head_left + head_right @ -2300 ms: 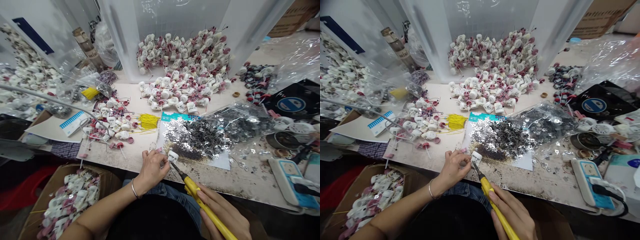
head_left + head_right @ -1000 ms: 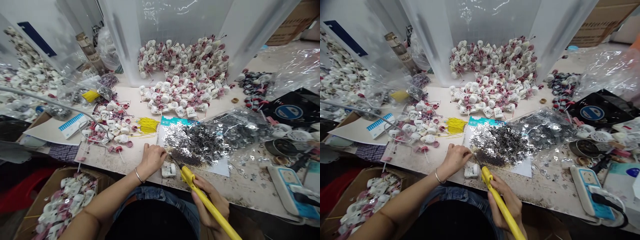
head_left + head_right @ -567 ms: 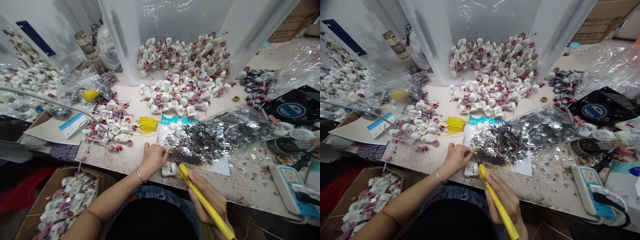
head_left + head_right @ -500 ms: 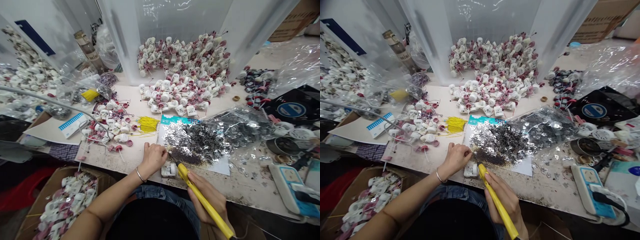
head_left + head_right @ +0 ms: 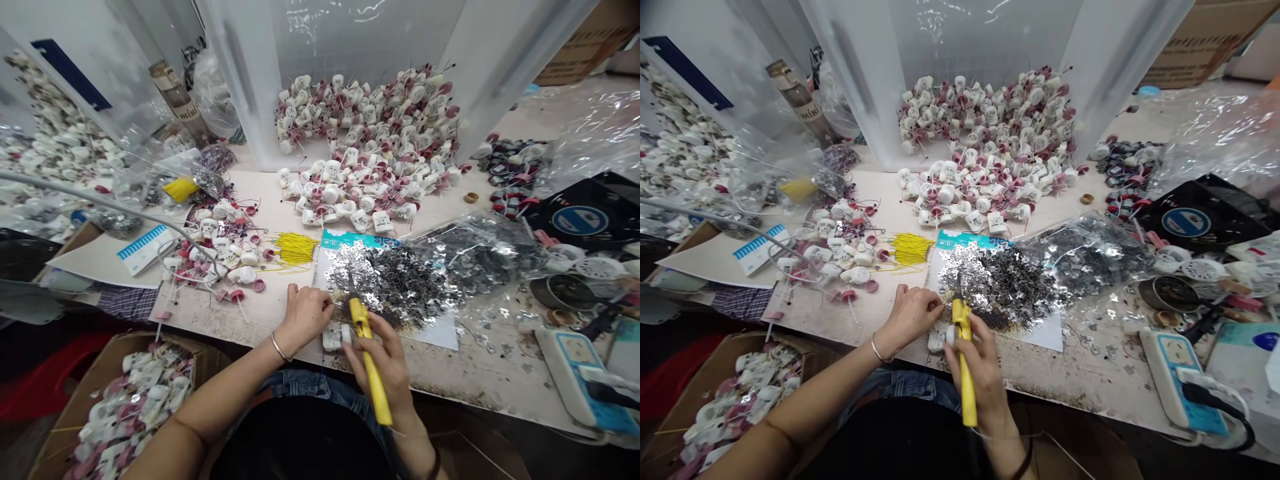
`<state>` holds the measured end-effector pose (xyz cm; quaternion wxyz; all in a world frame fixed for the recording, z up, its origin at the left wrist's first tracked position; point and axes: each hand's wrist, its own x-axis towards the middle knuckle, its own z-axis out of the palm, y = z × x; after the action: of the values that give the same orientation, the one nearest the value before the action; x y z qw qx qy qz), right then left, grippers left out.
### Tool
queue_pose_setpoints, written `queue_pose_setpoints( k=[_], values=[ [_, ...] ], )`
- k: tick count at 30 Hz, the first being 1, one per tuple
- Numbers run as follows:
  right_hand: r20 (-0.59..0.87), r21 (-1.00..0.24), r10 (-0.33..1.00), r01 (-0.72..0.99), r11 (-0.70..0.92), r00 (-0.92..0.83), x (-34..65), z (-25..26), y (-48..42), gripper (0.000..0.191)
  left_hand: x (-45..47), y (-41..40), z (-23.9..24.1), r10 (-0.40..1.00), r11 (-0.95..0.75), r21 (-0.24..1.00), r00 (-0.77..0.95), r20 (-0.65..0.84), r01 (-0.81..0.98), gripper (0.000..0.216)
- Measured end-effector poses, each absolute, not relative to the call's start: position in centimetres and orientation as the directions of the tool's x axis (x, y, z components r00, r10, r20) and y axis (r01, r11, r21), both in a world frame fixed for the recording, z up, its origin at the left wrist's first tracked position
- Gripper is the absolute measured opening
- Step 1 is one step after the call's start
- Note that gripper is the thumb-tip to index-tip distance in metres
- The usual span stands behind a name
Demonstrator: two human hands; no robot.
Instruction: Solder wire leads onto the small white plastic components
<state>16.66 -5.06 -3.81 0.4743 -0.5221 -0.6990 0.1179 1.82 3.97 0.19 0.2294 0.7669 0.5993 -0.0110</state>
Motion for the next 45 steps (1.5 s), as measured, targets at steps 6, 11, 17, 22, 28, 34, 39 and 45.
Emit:
queue_pose_setpoints(
  k=[6, 11, 17, 22, 28, 34, 39, 45],
  values=[
    [0.596, -0.62, 0.802, 0.612, 0.49, -0.039, 16.6, -4.4, -2.7, 0.011, 0.5, 3.4, 0.7, 0.909, -0.163, 0.294, 0.259, -0.327, 0.942, 0.023],
    [0.606, -0.585, 0.794, 0.701, 0.408, 0.043, 19.1, -5.8, 0.4, 0.024, -0.1, 3.0, 0.8, 0.898, -0.19, 0.324, 0.298, -0.324, 0.927, 0.022],
    [0.598, -0.564, 0.801, 0.724, 0.398, 0.027, 21.0, -7.2, 1.1, 0.032, -0.9, 4.2, 1.2, 0.911, -0.189, 0.321, 0.288, -0.295, 0.928, 0.022],
    [0.634, -0.576, 0.771, 0.704, 0.415, 0.064, 21.3, -7.3, -0.1, 0.04, -2.5, 7.4, -0.2, 0.978, -0.142, 0.206, 0.169, -0.123, 0.968, 0.02],
    [0.585, -0.594, 0.802, 0.608, 0.526, -0.122, 18.9, -6.9, -0.2, 0.033, -3.1, 9.4, -2.0, 0.976, -0.168, 0.214, 0.193, -0.103, 0.962, 0.019],
    [0.627, -0.616, 0.779, 0.604, 0.505, -0.011, 19.5, -6.9, -1.4, 0.025, -3.9, 8.2, -1.2, 0.973, -0.193, 0.304, 0.221, -0.06, 0.933, 0.026],
    [0.632, -0.635, 0.768, 0.638, 0.436, 0.105, 19.5, -6.8, -1.7, 0.024, -1.7, 6.9, -0.3, 0.93, -0.233, 0.528, 0.346, -0.124, 0.816, 0.025],
    [0.588, -0.616, 0.808, 0.636, 0.464, -0.02, 18.0, -7.3, 0.0, 0.019, 2.8, 7.2, -1.0, 0.719, -0.423, 0.617, 0.66, -0.219, 0.664, 0.019]
  ],
)
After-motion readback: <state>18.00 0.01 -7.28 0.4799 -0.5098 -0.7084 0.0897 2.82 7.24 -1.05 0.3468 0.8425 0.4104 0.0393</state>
